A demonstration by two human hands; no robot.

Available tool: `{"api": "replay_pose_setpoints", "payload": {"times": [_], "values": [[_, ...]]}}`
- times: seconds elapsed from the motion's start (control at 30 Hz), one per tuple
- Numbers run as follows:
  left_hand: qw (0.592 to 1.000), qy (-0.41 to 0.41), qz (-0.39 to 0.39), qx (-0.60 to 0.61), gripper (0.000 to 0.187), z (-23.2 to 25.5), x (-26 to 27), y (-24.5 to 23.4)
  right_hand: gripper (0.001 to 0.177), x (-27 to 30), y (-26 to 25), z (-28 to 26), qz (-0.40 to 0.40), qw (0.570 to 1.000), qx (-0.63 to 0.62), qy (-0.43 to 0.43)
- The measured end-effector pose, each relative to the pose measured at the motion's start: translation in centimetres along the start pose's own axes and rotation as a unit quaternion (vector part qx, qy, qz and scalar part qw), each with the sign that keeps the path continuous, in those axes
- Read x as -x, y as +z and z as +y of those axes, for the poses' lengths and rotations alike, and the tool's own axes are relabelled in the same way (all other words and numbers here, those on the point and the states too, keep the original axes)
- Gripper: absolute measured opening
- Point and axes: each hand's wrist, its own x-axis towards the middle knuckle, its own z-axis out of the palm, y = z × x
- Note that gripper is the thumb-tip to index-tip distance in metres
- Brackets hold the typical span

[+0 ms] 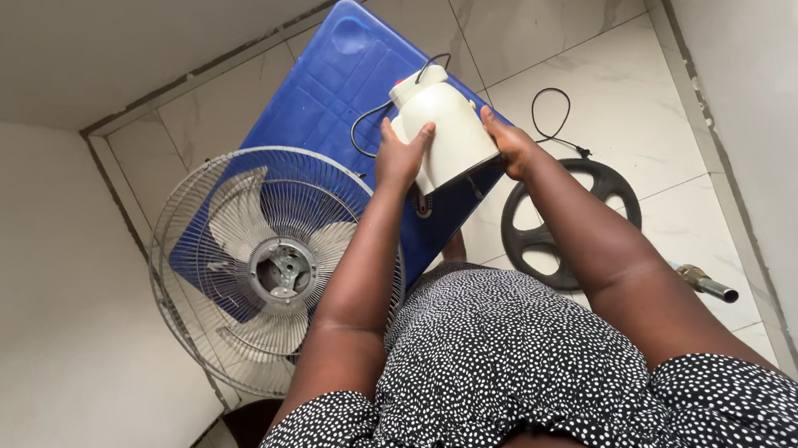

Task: The person assembles a standing fan by attaching the motor housing to the base, mounting the fan blades, and securing the front wire cage. The person uses a screwdriver to tighten screws and fastens the cage with a small metal clip.

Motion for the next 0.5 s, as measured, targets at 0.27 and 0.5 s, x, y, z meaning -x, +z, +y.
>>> {"api": "replay_pose_setpoints", "payload": {"times": [0.27,0.5], "values": [[0.997,0.012,-0.011,0.081,0.113,-0.46,-1.04,0.75,0.065,-0.11,0.26,0.11,-0.020,0.999,-0.038,-0.015],[0.996,0.028,0.015,0.082,0.113,-0.07,-0.47,0.57,0.067,-0.23,0.31,0.48,-0.019,0.998,-0.052,-0.026]]}}
